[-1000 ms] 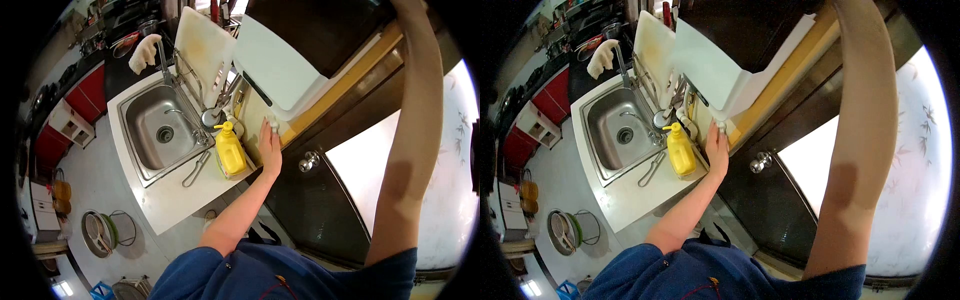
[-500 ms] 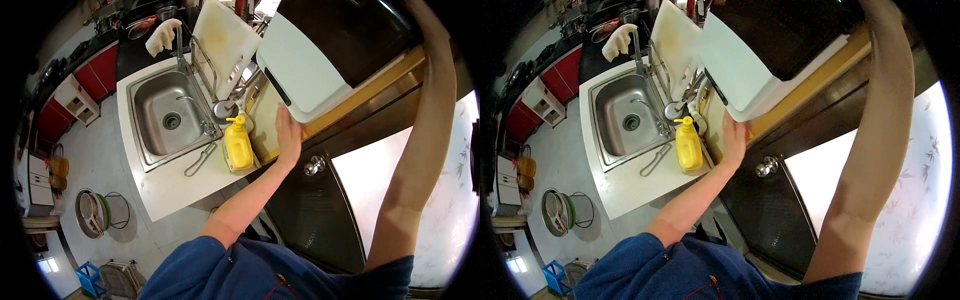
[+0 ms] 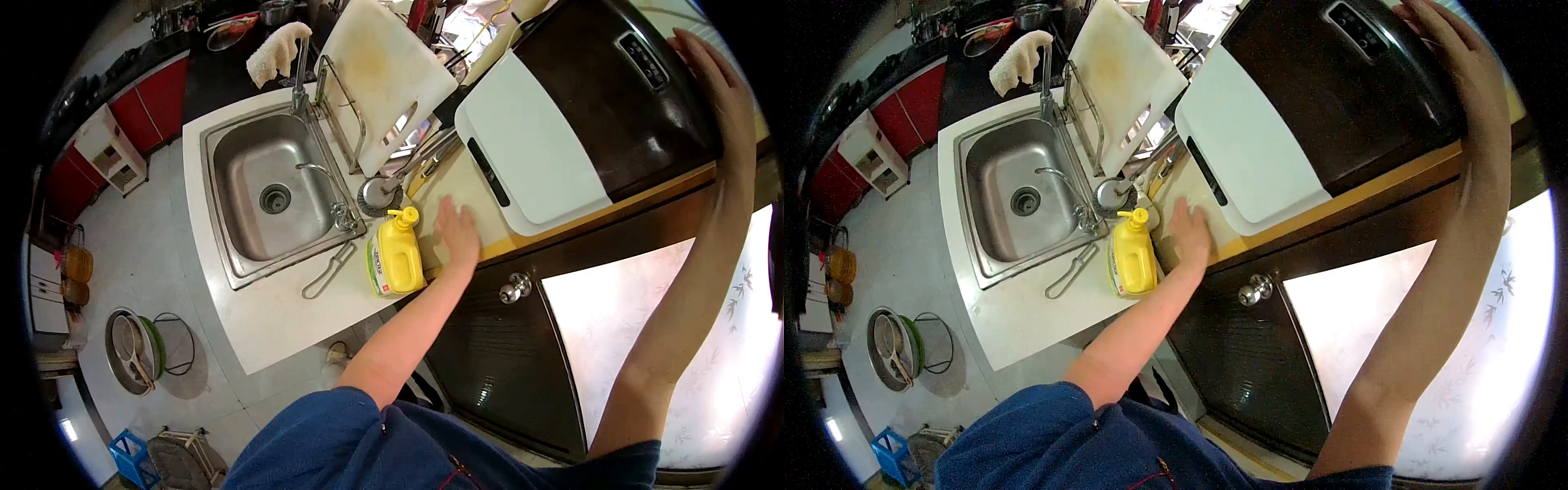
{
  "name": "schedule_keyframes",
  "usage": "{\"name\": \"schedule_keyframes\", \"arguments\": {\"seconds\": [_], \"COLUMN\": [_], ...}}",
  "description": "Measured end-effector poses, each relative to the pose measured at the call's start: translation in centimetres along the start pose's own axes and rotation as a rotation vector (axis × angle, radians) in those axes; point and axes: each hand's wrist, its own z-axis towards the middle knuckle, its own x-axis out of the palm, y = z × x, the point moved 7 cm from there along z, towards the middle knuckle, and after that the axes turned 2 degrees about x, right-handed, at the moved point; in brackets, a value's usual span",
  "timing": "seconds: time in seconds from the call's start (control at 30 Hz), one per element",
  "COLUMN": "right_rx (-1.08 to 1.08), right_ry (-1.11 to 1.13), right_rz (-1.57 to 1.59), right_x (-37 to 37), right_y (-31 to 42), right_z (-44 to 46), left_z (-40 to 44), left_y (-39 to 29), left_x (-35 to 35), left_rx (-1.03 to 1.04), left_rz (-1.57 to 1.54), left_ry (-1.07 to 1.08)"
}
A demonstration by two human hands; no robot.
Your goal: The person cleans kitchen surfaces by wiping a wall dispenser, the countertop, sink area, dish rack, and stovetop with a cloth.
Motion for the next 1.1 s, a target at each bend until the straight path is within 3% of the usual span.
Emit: {"name": "schedule_keyframes", "arguments": {"seconds": [0.07,0.1,0.17,0.23,0.3,0.37,0.4,0.47,0.6,0.67,0.8,0.87,0.9,0.97,1.1], "right_rx": [0.012,0.014,-0.024,-0.014,-0.008,0.026,0.023,0.04,-0.008,-0.064,-0.119,-0.174,-0.177,-0.306,-0.057], "right_ry": [0.022,0.024,0.033,0.035,0.036,0.068,0.069,0.028,0.03,0.094,0.096,0.062,0.062,0.117,0.233], "right_rz": [-0.036,-0.036,-0.056,-0.05,-0.045,-0.034,-0.035,-0.072,0.002,0.047,0.087,0.153,0.155,0.351,0.612], "right_x": [-0.2,-0.3,-0.5,-0.5,-0.7,-0.5,-0.5,-0.4,-0.4,-0.3,-0.3,-0.2,0.1,0.5,0.4], "right_y": [0.1,-0.1,-0.3,-0.4,-0.3,-0.5,-0.4,-0.3,-0.8,-0.8,-1.2,-0.4,0.6,4.4,5.2], "right_z": [-0.1,0.0,0.1,0.2,0.4,0.5,0.4,0.2,0.3,0.7,0.8,0.0,-0.4,-1.8,-2.5], "left_z": [-0.5,-0.2,-0.1,1.2,2.5,2.9,2.2,0.5,0.4,1.4,4.0,5.0,5.4,5.2,2.5], "left_y": [-6.1,-7.3,-10.5,-8.9,-2.5,5.7,5.4,5.4,1.5,-2.8,-1.3,3.0,4.5,9.0,8.1], "left_x": [-0.1,-0.5,-0.8,-0.8,-0.9,0.9,0.6,0.0,-0.3,-0.9,0.1,0.2,0.4,0.9,0.2], "left_rx": [0.278,0.276,0.526,0.46,0.225,-0.122,-0.122,-0.401,-0.163,0.124,0.172,-0.099,-0.099,-0.324,-0.319], "left_rz": [-0.123,-0.122,-0.252,-0.195,-0.034,-0.091,-0.093,-0.053,-0.114,-0.182,-0.185,-0.121,-0.121,-0.22,0.007], "left_ry": [-0.047,-0.047,0.015,0.029,-0.16,-0.137,-0.138,-0.108,-0.103,-0.049,-0.158,-0.199,-0.203,-0.247,-0.352]}}
